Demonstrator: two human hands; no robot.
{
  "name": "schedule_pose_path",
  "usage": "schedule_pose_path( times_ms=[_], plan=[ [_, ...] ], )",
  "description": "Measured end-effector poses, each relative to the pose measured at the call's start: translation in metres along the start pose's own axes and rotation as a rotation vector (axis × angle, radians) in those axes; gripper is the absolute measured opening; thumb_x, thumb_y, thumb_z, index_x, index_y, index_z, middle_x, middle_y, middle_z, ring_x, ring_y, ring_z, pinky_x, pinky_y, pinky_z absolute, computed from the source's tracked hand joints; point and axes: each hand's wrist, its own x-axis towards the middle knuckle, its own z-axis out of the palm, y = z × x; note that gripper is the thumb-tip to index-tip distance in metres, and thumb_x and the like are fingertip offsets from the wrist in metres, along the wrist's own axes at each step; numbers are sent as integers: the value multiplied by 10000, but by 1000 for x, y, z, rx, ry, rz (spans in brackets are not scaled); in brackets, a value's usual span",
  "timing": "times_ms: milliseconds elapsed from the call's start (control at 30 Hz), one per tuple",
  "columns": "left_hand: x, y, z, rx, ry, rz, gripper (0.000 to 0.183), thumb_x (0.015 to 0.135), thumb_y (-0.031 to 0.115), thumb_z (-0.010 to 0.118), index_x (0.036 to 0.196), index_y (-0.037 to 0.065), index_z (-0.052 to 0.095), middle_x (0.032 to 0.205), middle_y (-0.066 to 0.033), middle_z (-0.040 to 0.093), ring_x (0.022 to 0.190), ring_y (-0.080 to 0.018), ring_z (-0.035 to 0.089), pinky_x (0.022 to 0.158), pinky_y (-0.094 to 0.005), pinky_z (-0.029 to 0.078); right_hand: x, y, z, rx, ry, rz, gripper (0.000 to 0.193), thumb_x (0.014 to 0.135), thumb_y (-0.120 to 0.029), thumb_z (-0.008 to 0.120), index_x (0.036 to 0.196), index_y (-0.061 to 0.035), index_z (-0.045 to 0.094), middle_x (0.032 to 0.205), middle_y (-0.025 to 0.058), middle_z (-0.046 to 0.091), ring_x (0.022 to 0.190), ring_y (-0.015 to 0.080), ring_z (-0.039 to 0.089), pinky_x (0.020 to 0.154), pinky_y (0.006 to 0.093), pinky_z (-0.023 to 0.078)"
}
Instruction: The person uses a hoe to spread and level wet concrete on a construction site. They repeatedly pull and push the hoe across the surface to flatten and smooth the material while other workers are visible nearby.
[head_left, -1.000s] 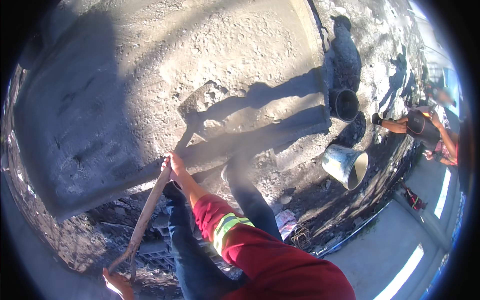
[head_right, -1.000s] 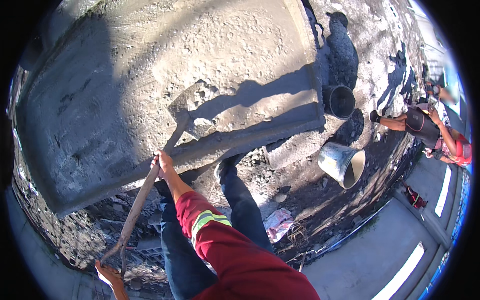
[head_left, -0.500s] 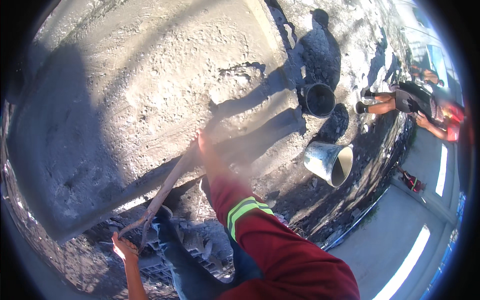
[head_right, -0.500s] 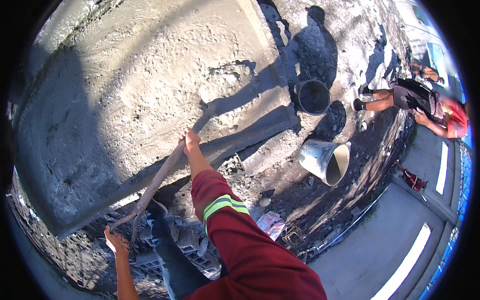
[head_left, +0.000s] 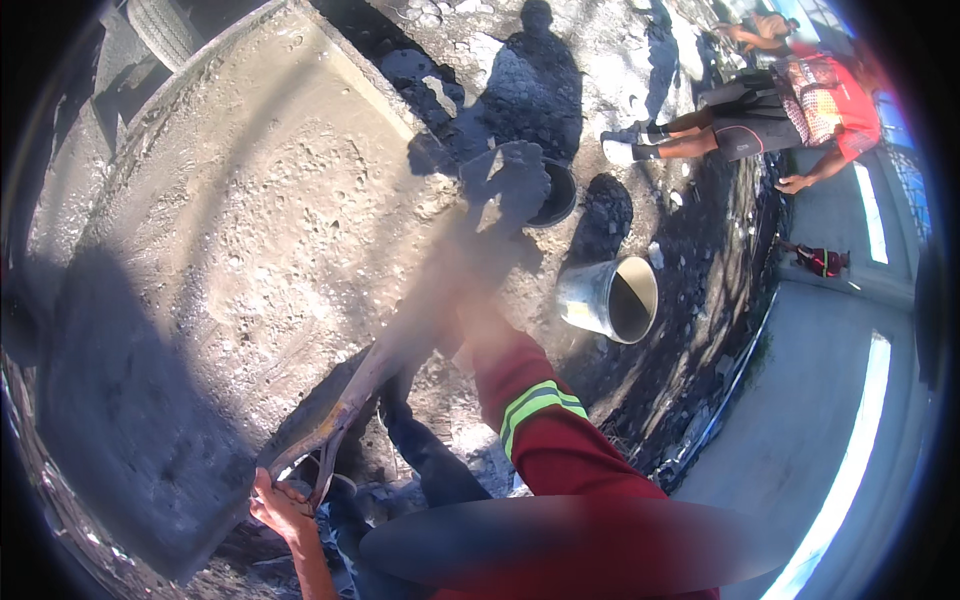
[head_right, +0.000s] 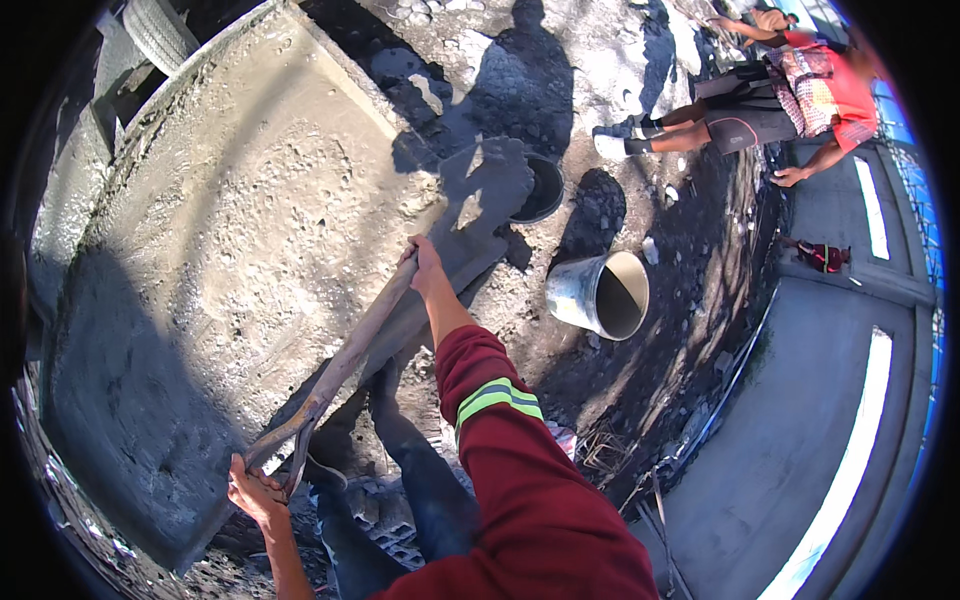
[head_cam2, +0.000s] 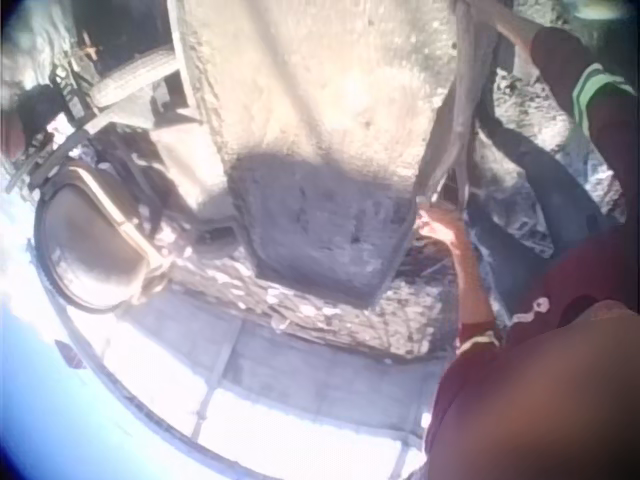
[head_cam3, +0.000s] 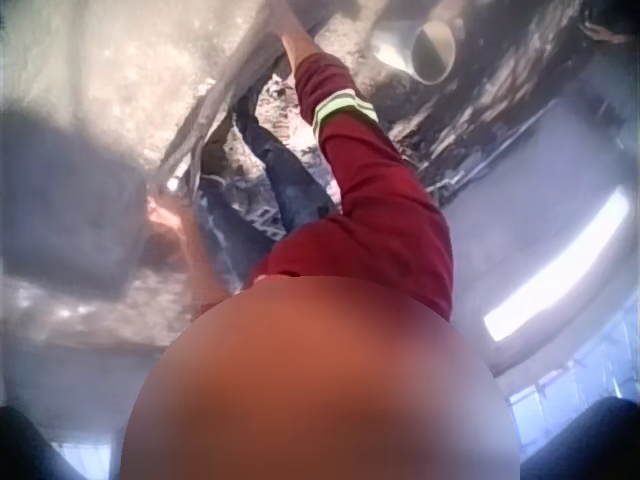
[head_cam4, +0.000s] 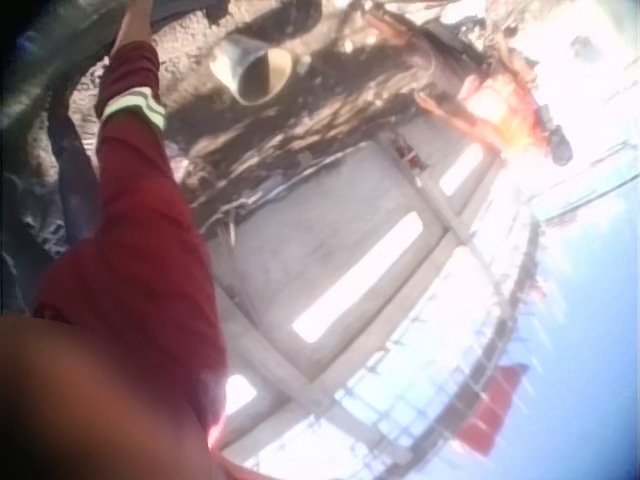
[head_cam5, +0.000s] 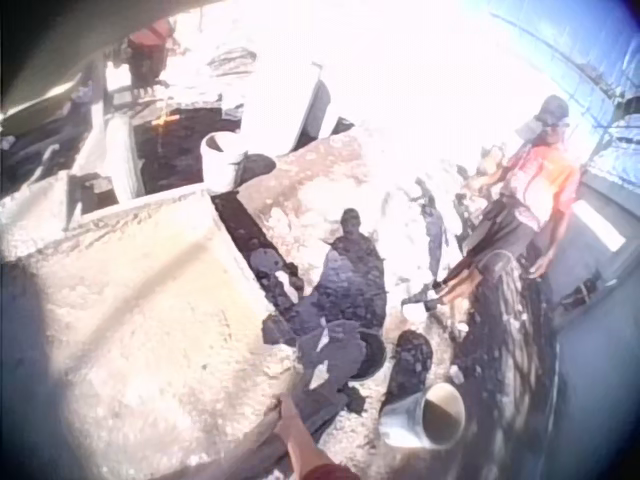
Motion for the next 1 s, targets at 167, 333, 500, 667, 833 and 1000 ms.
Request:
schedule_pose_path(
  times_ms=[167, 333, 500, 667, 833, 1000],
  plan=[
    [-123, -11, 55, 226, -287, 1143, 387, 815, 345, 723, 720, 30, 518, 572, -62, 481, 542, -209, 541, 491, -341, 423, -10, -99, -39, 139, -147, 42, 215, 860, -245, 621, 728, -138, 489, 594, 7, 518, 484, 144, 517, 480, 312, 495],
    [-169, -39, 49, 248, -724, 1288, 347, 760, 295, 788, 774, 83, 514, 629, -61, 520, 525, -230, 511, 472, -333, 373, -69, -133, -56, -317, -3, -131, 286, 814, -352, 664, 770, -116, 509, 623, 24, 539, 496, 158, 554, 481, 324, 513],
    [-109, -81, -79, 300, -720, 1050, 465, 807, 464, 747, 748, 69, 509, 606, -50, 483, 558, -239, 511, 518, -362, 395, -111, -45, -21, 40, -193, -76, 325, 847, -365, 714, 785, -117, 514, 661, 29, 553, 570, 164, 589, 529, 318, 536],
    [-21, -134, -312, 873, -65, 651, 244, 925, 210, 654, 1062, 8, 655, 946, -117, 665, 856, -263, 639, 770, -361, 524, -131, 179, 40, 5, -247, 160, 301, 926, -344, 682, 746, -165, 519, 632, -16, 563, 587, 132, 592, 535, 319, 538],
    [68, -127, -523, 699, 577, 13, 283, 898, 337, 630, 968, 64, 657, 837, -79, 639, 746, -215, 616, 628, -355, 507, -194, 520, 99, -109, -3, 523, 299, 918, -288, 645, 721, -145, 471, 589, 9, 473, 513, 170, 501, 498, 346, 454],
    [91, -49, -620, 566, 767, -183, 330, 869, 431, 639, 850, 114, 552, 700, -33, 505, 592, -175, 497, 516, -323, 422, -286, 718, 140, -9, 54, 845, 240, 879, -206, 669, 722, -123, 506, 599, 19, 474, 516, 165, 512, 493, 357, 473]
  ],
)
